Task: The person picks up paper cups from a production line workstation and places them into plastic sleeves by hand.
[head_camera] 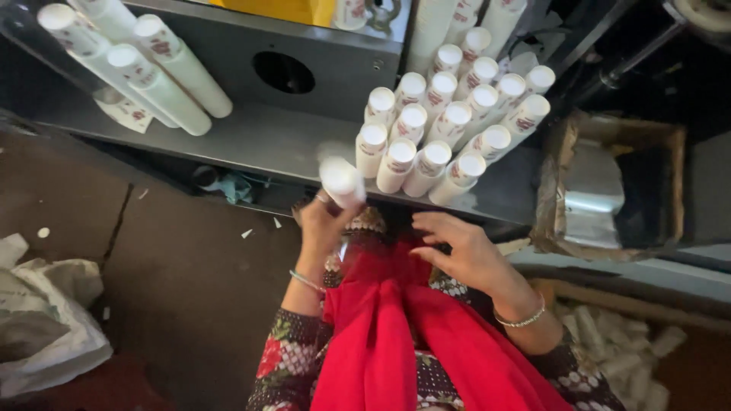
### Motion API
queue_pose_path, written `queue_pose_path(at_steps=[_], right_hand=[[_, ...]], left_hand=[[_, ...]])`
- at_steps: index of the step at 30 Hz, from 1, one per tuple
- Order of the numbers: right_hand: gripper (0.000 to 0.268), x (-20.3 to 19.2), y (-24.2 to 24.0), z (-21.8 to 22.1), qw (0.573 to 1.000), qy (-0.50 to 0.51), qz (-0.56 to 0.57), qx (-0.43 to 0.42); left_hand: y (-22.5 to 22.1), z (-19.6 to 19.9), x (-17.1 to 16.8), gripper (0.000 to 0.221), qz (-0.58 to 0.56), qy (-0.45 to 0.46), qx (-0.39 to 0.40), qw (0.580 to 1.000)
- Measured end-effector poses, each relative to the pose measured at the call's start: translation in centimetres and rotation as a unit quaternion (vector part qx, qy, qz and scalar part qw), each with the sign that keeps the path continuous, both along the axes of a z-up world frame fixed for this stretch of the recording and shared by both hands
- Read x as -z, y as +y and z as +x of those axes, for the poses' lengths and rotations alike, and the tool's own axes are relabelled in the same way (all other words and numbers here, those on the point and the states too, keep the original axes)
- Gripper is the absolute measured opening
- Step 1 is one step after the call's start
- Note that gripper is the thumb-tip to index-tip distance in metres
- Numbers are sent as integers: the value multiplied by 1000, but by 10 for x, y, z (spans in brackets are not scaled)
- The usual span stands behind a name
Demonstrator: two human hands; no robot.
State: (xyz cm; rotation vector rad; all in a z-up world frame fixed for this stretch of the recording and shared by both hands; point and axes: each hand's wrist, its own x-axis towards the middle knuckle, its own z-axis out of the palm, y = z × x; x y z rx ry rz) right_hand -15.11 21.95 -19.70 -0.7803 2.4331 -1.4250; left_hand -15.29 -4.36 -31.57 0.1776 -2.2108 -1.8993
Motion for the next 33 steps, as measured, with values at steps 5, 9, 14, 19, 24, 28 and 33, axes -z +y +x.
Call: queue_pose_path(at_steps=[5, 9, 14, 19, 24, 28, 33], right_hand=[[37, 28, 13, -1, 999, 31, 25, -29], [37, 38, 16, -4, 999, -27, 46, -6], [35, 33, 18, -4, 995, -20, 94, -1], [40, -1, -6, -3, 976, 204, 35, -67], [29, 16, -28, 4, 928, 338, 0, -157], [10, 22, 10, 12, 983, -107, -131, -75], [9, 11, 42, 13, 966, -142, -213, -42]], left_hand=[[-52, -38, 24, 57, -184, -88, -177, 963], [-51, -57, 2, 61, -246, -155, -183, 939], [-48, -50, 10, 51, -359, -175, -201, 894], [14, -1, -32, 22, -146, 3, -89, 985], [61, 22, -97, 16, -2, 91, -32, 995], [57, 16, -89, 16, -71, 171, -60, 981], [59, 7, -59, 16, -9, 29, 10, 999]])
